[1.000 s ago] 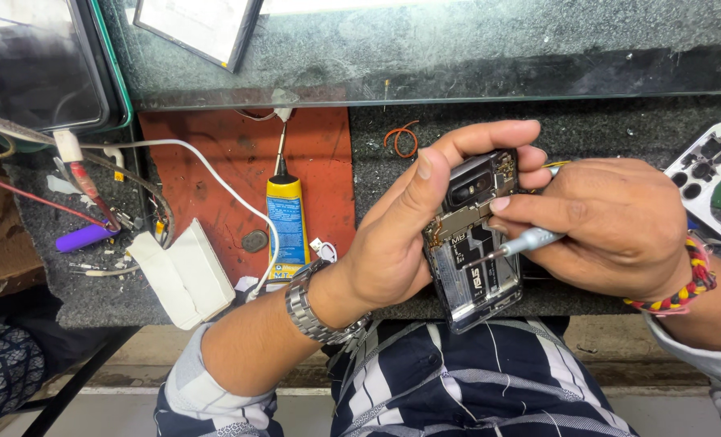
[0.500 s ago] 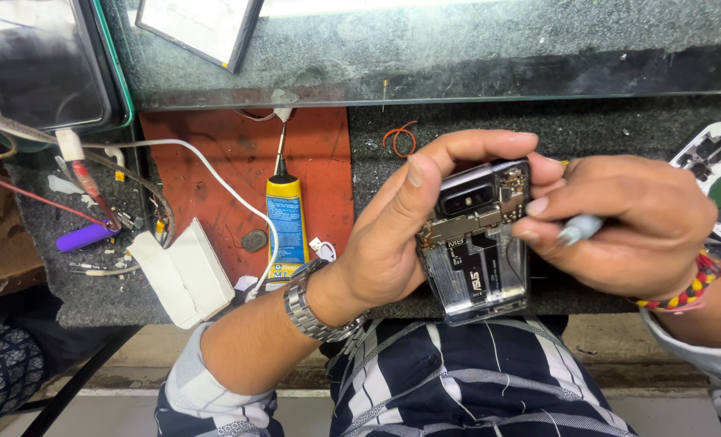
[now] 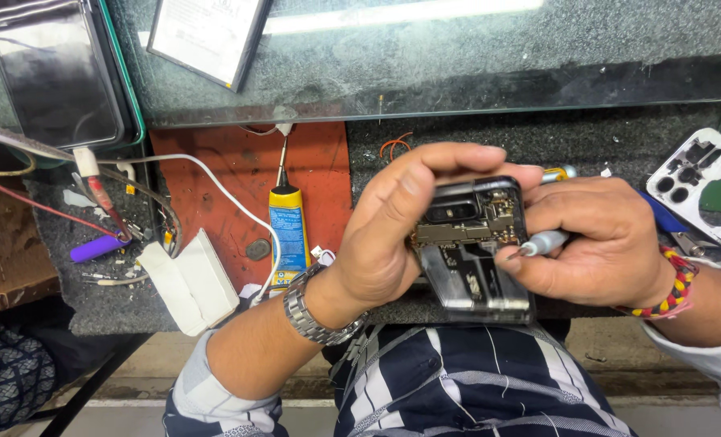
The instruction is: The person uses a screwdriver to remove screws from the internal frame of a disassembled smartphone. They carefully unscrew multiple fasteners around the camera module and motherboard area, then place the phone on the workbench.
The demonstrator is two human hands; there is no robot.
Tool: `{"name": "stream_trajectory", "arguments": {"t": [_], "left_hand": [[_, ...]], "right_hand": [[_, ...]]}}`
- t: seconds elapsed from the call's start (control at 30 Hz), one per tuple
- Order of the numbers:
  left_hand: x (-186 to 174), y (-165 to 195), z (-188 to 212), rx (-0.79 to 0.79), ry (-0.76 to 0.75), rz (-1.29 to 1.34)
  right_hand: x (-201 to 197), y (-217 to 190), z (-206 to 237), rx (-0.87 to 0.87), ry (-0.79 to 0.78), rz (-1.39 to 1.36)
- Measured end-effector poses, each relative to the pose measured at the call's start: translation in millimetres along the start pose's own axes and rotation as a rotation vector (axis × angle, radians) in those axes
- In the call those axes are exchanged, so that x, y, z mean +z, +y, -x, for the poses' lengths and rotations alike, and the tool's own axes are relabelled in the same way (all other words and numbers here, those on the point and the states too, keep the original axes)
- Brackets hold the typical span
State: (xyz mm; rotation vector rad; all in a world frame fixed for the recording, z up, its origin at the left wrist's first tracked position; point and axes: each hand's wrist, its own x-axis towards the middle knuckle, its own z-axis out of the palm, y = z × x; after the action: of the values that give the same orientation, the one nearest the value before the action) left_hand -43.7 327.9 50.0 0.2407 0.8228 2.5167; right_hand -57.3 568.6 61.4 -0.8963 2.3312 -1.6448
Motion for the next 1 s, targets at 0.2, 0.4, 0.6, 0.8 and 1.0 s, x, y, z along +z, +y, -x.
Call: {"name": "stream_trajectory", "arguments": {"t": [0.2, 0.4, 0.6, 0.8, 1.0], "left_hand": [[3, 2, 3, 0.075, 0.010, -0.219], [7, -1, 5, 0.089, 0.007, -0.275], [8, -4, 6, 0.104, -0.004, -0.248], [9, -5, 8, 0.128, -0.004, -0.259], [7, 1, 8, 0.092, -0.058, -0.222]], "right_hand": [[-2, -7, -3, -0.030, 0.090, 0.060], [-3, -10, -2, -0.114, 0.087, 0.125], [-7, -10, -3, -0.116, 0.060, 0.121], [-6, -12, -6, -0.172, 0.062, 0.125], [-7, -13, -11, -0.234, 0.012, 0.083]]}}
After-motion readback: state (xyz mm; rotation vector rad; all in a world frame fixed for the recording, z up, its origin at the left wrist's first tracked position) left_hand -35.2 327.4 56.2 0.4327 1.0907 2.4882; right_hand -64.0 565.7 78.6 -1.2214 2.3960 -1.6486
